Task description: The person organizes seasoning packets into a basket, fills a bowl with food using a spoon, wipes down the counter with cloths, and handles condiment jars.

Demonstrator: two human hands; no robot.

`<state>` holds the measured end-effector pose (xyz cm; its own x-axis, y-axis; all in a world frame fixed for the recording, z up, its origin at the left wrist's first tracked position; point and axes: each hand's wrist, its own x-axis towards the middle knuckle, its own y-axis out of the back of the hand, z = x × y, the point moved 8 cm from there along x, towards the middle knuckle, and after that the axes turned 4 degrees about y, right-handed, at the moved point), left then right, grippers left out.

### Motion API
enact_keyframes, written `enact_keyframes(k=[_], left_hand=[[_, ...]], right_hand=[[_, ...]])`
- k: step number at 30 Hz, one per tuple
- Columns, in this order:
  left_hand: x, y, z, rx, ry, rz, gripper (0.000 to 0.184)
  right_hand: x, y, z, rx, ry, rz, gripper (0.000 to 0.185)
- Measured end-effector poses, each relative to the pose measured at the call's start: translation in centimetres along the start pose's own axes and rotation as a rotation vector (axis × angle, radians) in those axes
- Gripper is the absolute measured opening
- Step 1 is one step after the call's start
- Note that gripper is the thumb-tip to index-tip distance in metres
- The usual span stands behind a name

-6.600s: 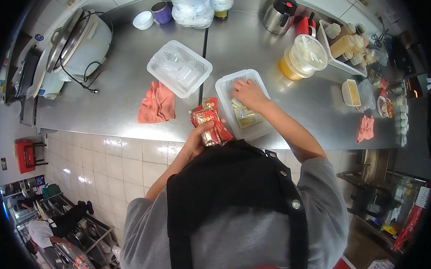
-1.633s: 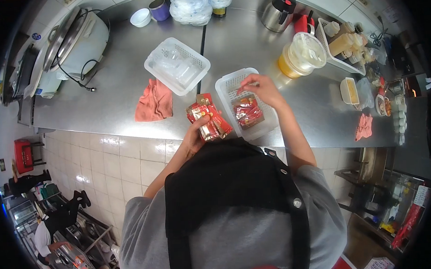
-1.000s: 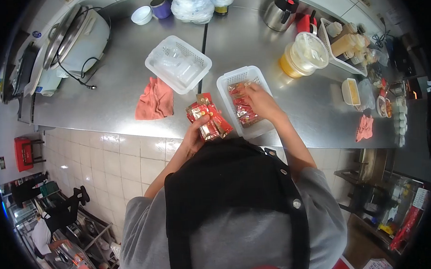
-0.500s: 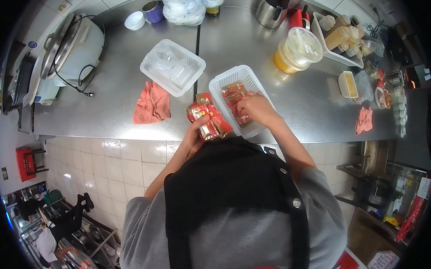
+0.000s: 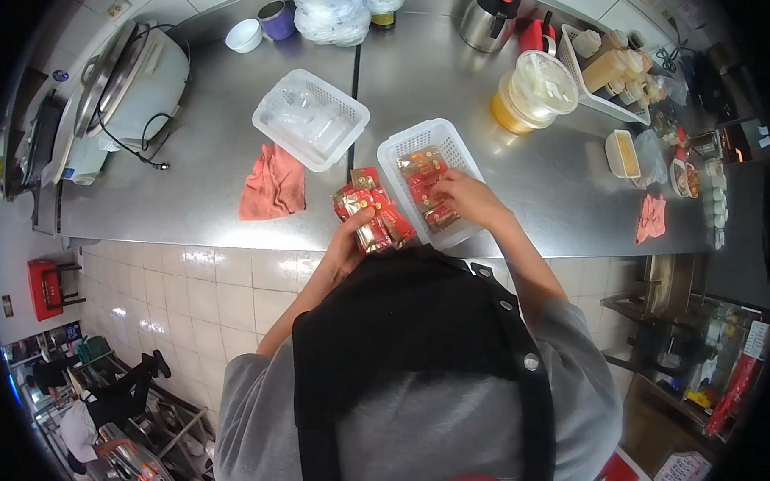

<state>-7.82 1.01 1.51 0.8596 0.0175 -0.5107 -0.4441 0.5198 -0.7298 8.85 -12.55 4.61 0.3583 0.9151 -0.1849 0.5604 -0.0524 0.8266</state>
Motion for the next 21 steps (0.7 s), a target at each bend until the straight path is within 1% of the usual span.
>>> enact_keyframes(k=[2, 3, 5, 6, 8, 9, 10, 11, 12, 13, 15, 16, 17, 19, 21], left_hand=[[0.1, -0.2, 0.1, 0.015, -0.007, -0.006, 0.06], [0.2, -0.3, 0.3, 0.035, -0.011, -0.016, 0.059], [1.0, -0.7, 0.5, 0.028, -0.009, -0.039, 0.058], [1.4, -1.1, 0.7, 0.021, -0.01, -0.063, 0.058], [2.3, -2.6, 1.2, 0.04, -0.04, -0.066, 0.056], [2.7, -3.3, 1.5, 0.055, -0.072, -0.066, 0.055], [3.3, -3.4, 1.3, 0.106, -0.074, -0.015, 0.055], [4.0, -3.7, 1.3, 0.108, -0.074, -0.017, 0.055], [4.6, -3.8, 1.1, 0.129, -0.054, -0.009, 0.056], [5.3, -4.0, 0.8, 0.152, -0.033, -0.002, 0.057], [6.2, -4.8, 0.4, 0.173, -0.065, 0.003, 0.06], [6.3, -5.5, 0.4, 0.15, -0.075, -0.012, 0.061], [6.3, -5.9, 0.4, 0.127, -0.084, -0.025, 0.062], [6.1, -6.7, 0.4, 0.137, -0.075, -0.04, 0.065], [5.4, -8.7, 0.3, 0.152, -0.089, -0.219, 0.073]], right_hand=[[-0.5, 2.5, 0.3, 0.117, -0.088, 0.215, 0.025], [-0.6, 3.4, -0.3, 0.119, -0.089, 0.214, 0.025], [-0.4, 5.3, -0.9, 0.432, -0.133, 0.229, 0.033], [-0.4, 5.5, -1.6, 0.432, -0.134, 0.233, 0.033], [-0.2, 4.6, -4.6, 0.842, 0.019, 0.164, 0.057], [-0.1, 4.2, -5.4, 0.84, 0.02, 0.168, 0.057], [0.0, 3.9, -6.0, 0.687, 0.023, 0.212, 0.067], [0.3, 3.6, -6.5, 0.534, 0.026, 0.253, 0.078], [0.9, 2.6, -6.5, 0.564, 0.02, 0.25, 0.094], [1.3, 1.9, -6.8, 0.563, 0.018, 0.253, 0.094], [1.3, 1.4, -6.5, 0.582, -0.083, 0.332, 0.1], [1.4, 1.2, -6.6, 0.615, -0.074, 0.33, 0.105], [1.4, 1.2, -6.5, 0.614, -0.073, 0.33, 0.105], [1.3, 1.6, -6.5, 0.735, -0.019, 0.384, 0.107], [0.9, 2.3, -6.8, 0.765, -0.016, 0.352, 0.105]])
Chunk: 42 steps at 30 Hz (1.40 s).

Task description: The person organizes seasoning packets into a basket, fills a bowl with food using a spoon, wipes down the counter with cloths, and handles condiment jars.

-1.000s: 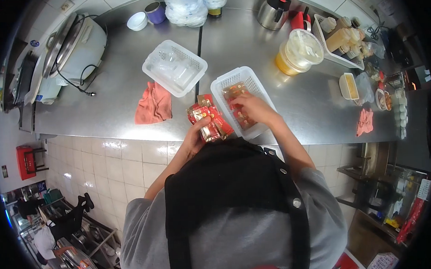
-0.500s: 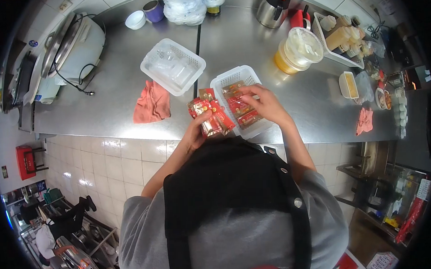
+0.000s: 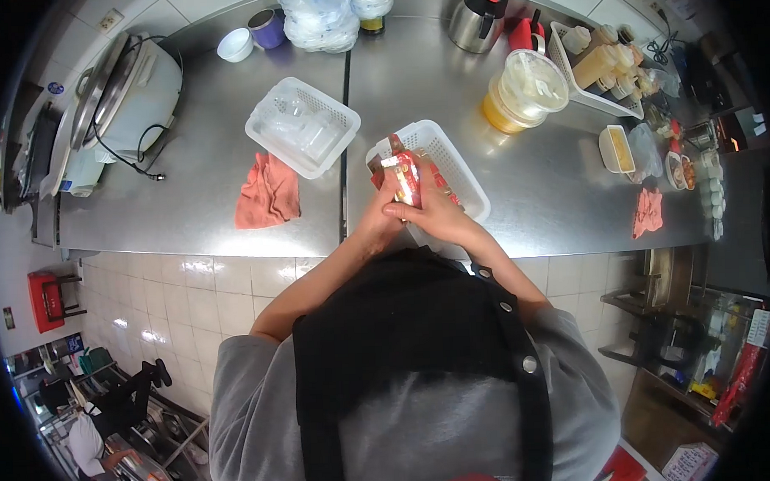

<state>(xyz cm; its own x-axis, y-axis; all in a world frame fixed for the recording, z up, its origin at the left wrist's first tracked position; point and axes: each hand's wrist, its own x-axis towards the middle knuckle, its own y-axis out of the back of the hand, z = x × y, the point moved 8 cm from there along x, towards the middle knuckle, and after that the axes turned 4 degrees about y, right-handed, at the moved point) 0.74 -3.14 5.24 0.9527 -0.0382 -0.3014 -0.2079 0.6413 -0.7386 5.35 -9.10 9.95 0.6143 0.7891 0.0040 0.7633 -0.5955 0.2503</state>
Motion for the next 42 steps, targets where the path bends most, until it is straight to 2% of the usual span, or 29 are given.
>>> enact_keyframes(k=[4, 6, 7, 12, 14, 16, 18, 20, 21, 22, 24, 25, 26, 28, 29, 31, 32, 34, 35, 37, 41, 42], left_hand=[[-0.2, 0.3, -0.5, 0.047, 0.035, -0.092, 0.084], [0.0, -0.8, -0.4, 0.134, -0.061, -0.197, 0.085], [0.0, -0.8, -0.7, 0.126, -0.018, -0.12, 0.083], [1.0, 0.1, -1.8, 0.346, 0.034, 0.004, 0.079], [0.1, -1.2, -0.1, 0.601, -0.097, 0.026, 0.077], [0.2, -1.9, 1.5, 0.588, -0.171, -0.019, 0.077], [-0.5, -1.1, 2.5, 0.722, -0.027, 0.08, 0.079], [-0.7, 1.4, 2.4, 0.708, -0.053, 0.155, 0.079], [-1.2, 2.1, 2.4, 0.773, -0.053, 0.14, 0.074], [-1.6, 2.7, 2.4, 0.838, -0.054, 0.126, 0.07], [-2.6, 3.2, 2.2, 0.929, -0.063, 0.131, 0.064], [-3.1, 3.0, 2.5, 1.018, -0.074, 0.135, 0.058], [-3.3, 2.7, 2.8, 1.021, -0.076, 0.139, 0.058], [-3.8, 2.0, 4.3, 1.249, -0.171, 0.263, 0.049], [-3.6, 2.4, 4.3, 1.249, -0.171, 0.267, 0.049], [-3.4, 1.2, 5.9, 1.554, -0.534, 0.292, 0.044], [-2.9, 1.6, 5.8, 1.552, -0.531, 0.295, 0.044], [-2.1, 0.7, 5.8, 1.627, -0.64, 0.249, 0.042], [-1.7, 0.7, 5.8, 1.625, -0.64, 0.249, 0.042], [-0.6, -0.2, 4.5, 1.666, -0.61, 0.074, 0.036], [1.1, -0.9, 3.2, 1.764, -0.663, 0.041, 0.03], [2.3, 0.3, 2.9, 1.649, -0.473, 0.096, 0.027]], right_hand=[[-0.1, 0.8, -0.5, 0.06, -0.05, -0.007, 0.097], [0.0, 1.2, 1.2, 0.067, -0.129, -0.017, 0.095], [0.1, 1.5, 2.2, 0.072, -0.209, -0.025, 0.092], [0.6, 2.2, 2.2, 0.293, -0.16, -0.095, 0.088], [0.8, 3.0, 2.9, 0.339, -0.144, -0.117, 0.087], [1.5, 4.4, 2.3, 0.241, -0.017, -0.166, 0.086], [2.2, 6.0, 0.8, 0.132, 0.024, -0.227, 0.088], [2.4, 5.8, 0.9, -0.232, -0.005, -0.407, 0.09], [2.7, 5.3, 1.1, -0.359, 0.093, -0.432, 0.089], [3.1, 5.0, 1.7, -0.356, 0.095, -0.429, 0.089], [3.3, 3.1, 3.8, -0.814, 0.123, -0.62, 0.087], [3.2, 2.6, 4.2, -0.854, 0.25, -0.564, 0.078], [3.5, 2.3, 5.8, -0.853, 0.255, -0.565, 0.078], [4.3, 1.5, 7.1, -1.068, 0.348, -0.618, 0.071], [4.3, 1.5, 7.7, -1.066, 0.352, -0.62, 0.071], [4.3, 1.4, 6.5, -1.143, 0.394, -0.645, 0.062], [4.2, 1.3, 6.8, -1.141, 0.394, -0.65, 0.062], [4.4, 1.7, 5.1, -1.138, 0.568, -0.476, 0.057], [4.3, 1.9, 5.0, -1.139, 0.568, -0.477, 0.057], [4.5, 3.3, 3.6, -1.182, 0.495, -0.373, 0.059], [3.9, 4.1, 4.8, -1.269, 0.476, -0.355, 0.071], [3.5, 4.0, 5.1, -1.285, 0.481, -0.384, 0.074]])
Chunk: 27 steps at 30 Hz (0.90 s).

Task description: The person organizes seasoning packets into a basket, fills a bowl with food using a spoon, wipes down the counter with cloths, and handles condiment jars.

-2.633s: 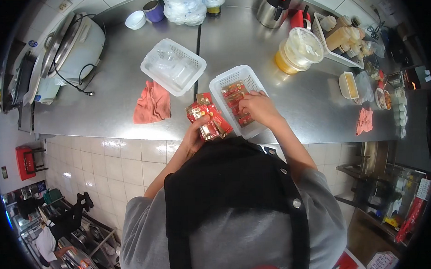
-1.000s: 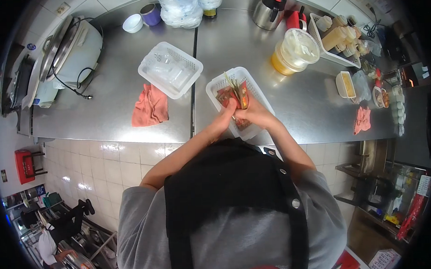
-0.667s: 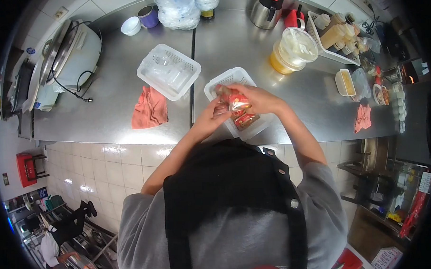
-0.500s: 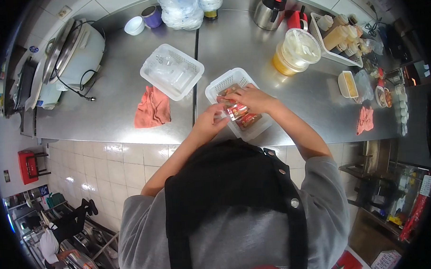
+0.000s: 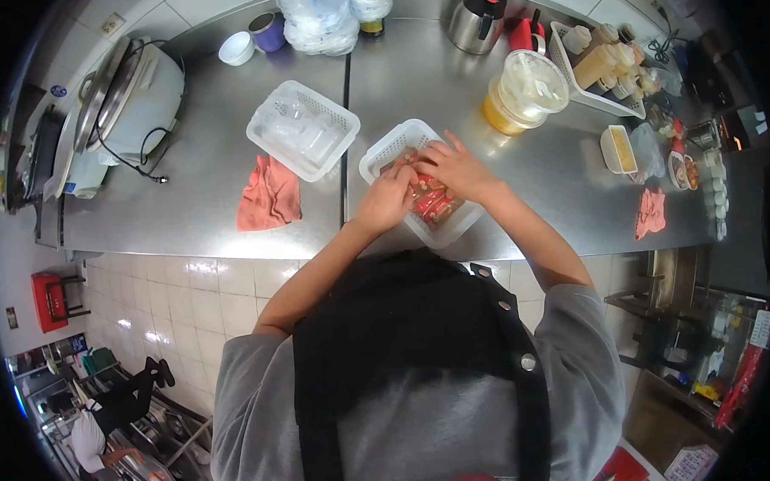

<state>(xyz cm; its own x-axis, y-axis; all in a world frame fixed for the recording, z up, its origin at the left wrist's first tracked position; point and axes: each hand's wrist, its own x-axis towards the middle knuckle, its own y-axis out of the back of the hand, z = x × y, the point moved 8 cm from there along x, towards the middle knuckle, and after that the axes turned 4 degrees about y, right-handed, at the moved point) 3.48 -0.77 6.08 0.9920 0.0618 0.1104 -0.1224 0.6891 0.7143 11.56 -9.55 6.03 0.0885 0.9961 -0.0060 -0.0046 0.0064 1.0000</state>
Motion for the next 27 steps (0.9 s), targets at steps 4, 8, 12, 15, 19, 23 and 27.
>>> enact_keyframes(k=[4, 8, 12, 15, 19, 23, 27], left_hand=[[0.8, -0.5, -2.4, -0.156, 0.206, 0.006, 0.023], [1.4, -0.3, -0.5, 0.042, -0.15, 0.029, 0.025], [1.9, -0.9, -1.2, 0.367, 0.011, -0.049, 0.033], [2.3, -1.0, -2.1, 0.524, 0.152, -0.095, 0.037], [2.5, -0.8, -1.3, 0.506, 0.032, 0.078, 0.04], [1.4, -2.0, 0.9, 0.251, -0.361, -0.09, 0.036], [1.7, -1.3, -1.0, 0.354, -0.11, -0.122, 0.042]], right_hand=[[-1.7, 1.4, -1.0, 0.077, -0.013, -0.096, 0.075], [-2.4, 1.7, -1.6, 0.093, -0.028, -0.153, 0.075], [-2.9, 1.9, -1.4, 0.1, -0.07, -0.003, 0.061], [-3.7, 1.5, -1.4, 0.22, -0.166, -0.025, 0.049], [-4.5, 1.6, -2.0, 0.318, -0.229, 0.125, 0.036], [-4.9, 0.7, -3.0, 0.277, -0.187, 0.005, 0.033], [-5.8, 1.2, -2.3, 0.335, -0.256, 0.115, 0.028]])
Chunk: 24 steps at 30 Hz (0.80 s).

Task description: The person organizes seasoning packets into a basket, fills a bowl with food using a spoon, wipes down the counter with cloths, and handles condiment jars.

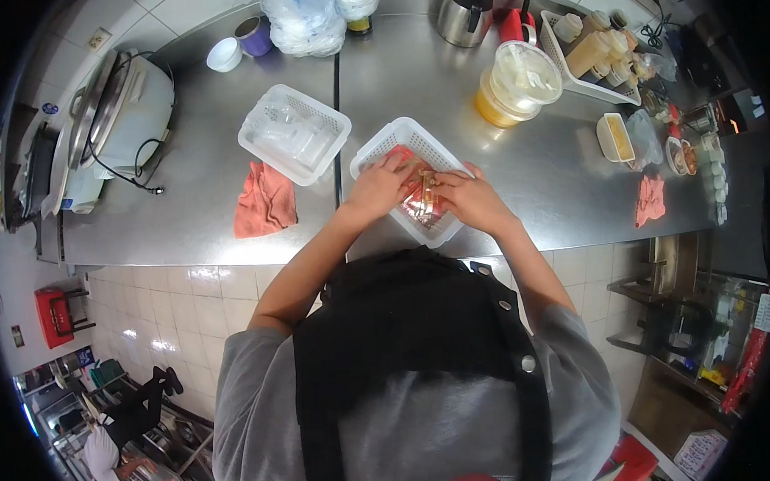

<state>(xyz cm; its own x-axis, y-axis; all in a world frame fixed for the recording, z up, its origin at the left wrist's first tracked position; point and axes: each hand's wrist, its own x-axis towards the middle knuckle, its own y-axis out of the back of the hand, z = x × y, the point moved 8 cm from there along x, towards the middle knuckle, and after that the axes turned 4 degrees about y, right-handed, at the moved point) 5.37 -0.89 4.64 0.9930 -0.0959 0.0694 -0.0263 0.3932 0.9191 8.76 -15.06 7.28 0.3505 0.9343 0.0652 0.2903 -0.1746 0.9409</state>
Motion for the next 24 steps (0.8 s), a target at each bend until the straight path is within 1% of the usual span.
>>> enact_keyframes(k=[1, 2, 4, 5, 7, 8, 10, 11, 13, 14, 16, 17, 19, 23, 24], left_hand=[[-0.2, 0.4, -0.5, 0.02, 0.074, -0.026, 0.043], [-0.3, 0.6, -0.9, 0.02, 0.076, -0.026, 0.043], [-0.1, 1.7, -0.3, 0.027, -0.067, 0.076, 0.049], [0.0, 1.8, -0.5, 0.025, -0.068, 0.075, 0.049], [0.2, 0.9, -0.7, -0.102, -0.046, -0.153, 0.048], [0.3, 1.0, -0.5, -0.103, -0.043, -0.151, 0.048], [0.9, 1.3, -0.4, 0.014, -0.001, -0.134, 0.048], [1.0, 1.2, -0.7, 0.016, 0.0, -0.131, 0.048], [1.4, 0.7, -1.9, -0.004, 0.07, -0.061, 0.041], [1.6, 0.1, -2.3, -0.007, 0.065, -0.062, 0.041], [1.7, 0.1, -3.0, -0.107, 0.088, -0.01, 0.037], [1.7, -0.2, -3.1, -0.107, 0.085, -0.011, 0.037], [1.6, 0.3, -2.3, -0.017, 0.023, -0.015, 0.036], [1.5, 0.2, -2.4, 0.03, 0.038, 0.03, 0.036], [1.6, 0.2, -2.8, -0.045, 0.065, 0.024, 0.037]], right_hand=[[-0.1, 0.1, 0.0, 0.029, -0.023, 0.026, 0.027], [0.0, 0.1, -0.3, 0.029, -0.022, 0.026, 0.027], [0.4, -0.7, -0.6, 0.095, -0.118, -0.088, 0.028], [0.4, -1.6, -0.8, 0.095, -0.12, -0.089, 0.028], [0.7, -2.9, -0.7, 0.116, -0.185, 0.023, 0.029], [1.1, -3.4, -1.0, 0.117, -0.182, 0.021, 0.029], [1.5, -4.2, 0.8, 0.152, -0.505, -0.043, 0.029], [1.6, -4.1, 0.8, 0.151, -0.502, -0.042, 0.029], [1.5, -4.1, 0.9, 0.099, -0.483, -0.094, 0.029], [1.6, -4.0, 1.0, 0.097, -0.488, -0.094, 0.029], [2.3, -2.9, 1.0, 0.152, -0.557, 0.006, 0.021], [2.6, -3.4, 1.1, 0.152, -0.561, 0.008, 0.021], [3.9, -2.4, -0.3, 0.039, -0.28, 0.307, 0.016], [5.1, -3.9, 0.5, -0.02, -0.228, 0.306, 0.015], [5.3, -4.3, 1.1, -0.062, -0.234, 0.239, 0.016]])
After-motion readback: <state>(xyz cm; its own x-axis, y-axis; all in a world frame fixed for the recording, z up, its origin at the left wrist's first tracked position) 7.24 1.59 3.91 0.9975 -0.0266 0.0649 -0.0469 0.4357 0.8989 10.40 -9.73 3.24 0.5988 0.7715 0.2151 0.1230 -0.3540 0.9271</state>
